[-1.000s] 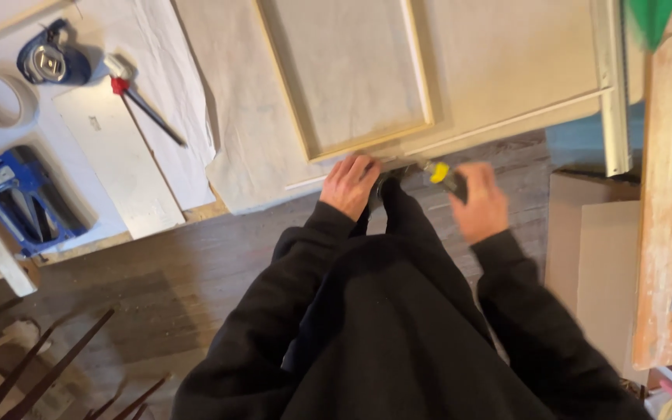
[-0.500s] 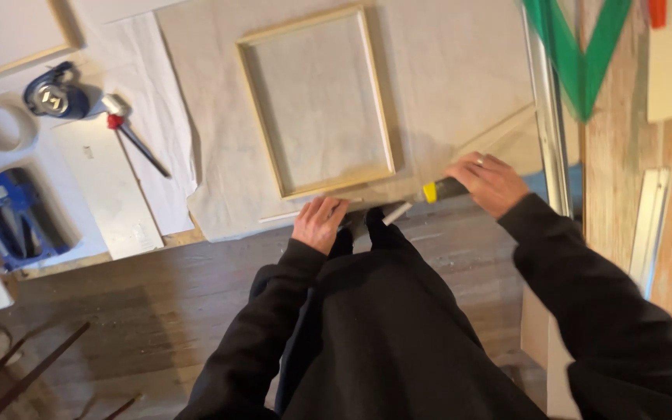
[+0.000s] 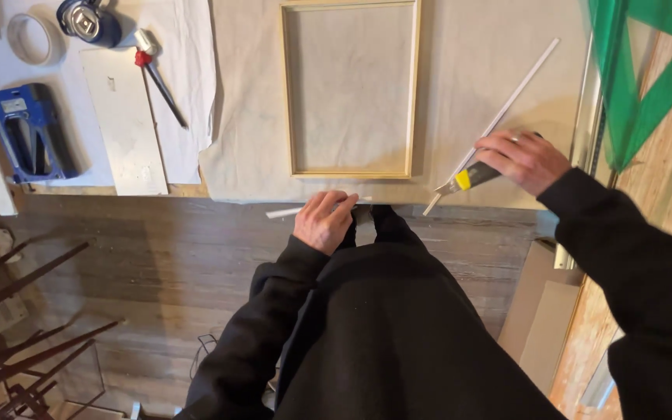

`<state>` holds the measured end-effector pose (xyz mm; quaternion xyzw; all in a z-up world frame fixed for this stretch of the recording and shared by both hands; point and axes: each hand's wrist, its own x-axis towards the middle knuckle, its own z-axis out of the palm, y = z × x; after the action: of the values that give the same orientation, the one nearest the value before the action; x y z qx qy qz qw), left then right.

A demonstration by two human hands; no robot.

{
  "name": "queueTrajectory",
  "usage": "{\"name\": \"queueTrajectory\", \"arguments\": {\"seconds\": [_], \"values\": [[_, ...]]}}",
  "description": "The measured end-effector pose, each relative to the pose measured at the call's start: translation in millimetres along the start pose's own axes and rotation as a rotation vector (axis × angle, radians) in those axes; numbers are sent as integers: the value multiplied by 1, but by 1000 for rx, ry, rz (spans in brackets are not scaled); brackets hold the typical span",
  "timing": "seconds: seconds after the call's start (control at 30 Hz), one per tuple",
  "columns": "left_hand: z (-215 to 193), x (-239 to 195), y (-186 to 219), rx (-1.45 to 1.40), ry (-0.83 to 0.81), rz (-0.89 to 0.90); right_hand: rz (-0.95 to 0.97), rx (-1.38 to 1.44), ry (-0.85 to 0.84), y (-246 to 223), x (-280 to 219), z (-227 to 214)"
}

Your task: Cutting and fitting wooden spacers into an art frame using a utility knife.

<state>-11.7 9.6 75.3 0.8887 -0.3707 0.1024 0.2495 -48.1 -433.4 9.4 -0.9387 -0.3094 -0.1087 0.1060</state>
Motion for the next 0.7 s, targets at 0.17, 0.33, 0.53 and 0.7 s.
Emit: {"name": "queueTrajectory", "arguments": {"seconds": [0.17,0.33,0.53,0.7], "values": [[-54,43,37,-323,18,-309,827,404,144,-69,-27,-23],[-75,67,61,-784,8,-578,1049,324,486,-104,-11,-18],[-83,83,91,-1331,9,-944,973,59,398,-92,-9,-9],[-116,81,97,-1413,102,-887,978,456,407,-126,65,-86]]}}
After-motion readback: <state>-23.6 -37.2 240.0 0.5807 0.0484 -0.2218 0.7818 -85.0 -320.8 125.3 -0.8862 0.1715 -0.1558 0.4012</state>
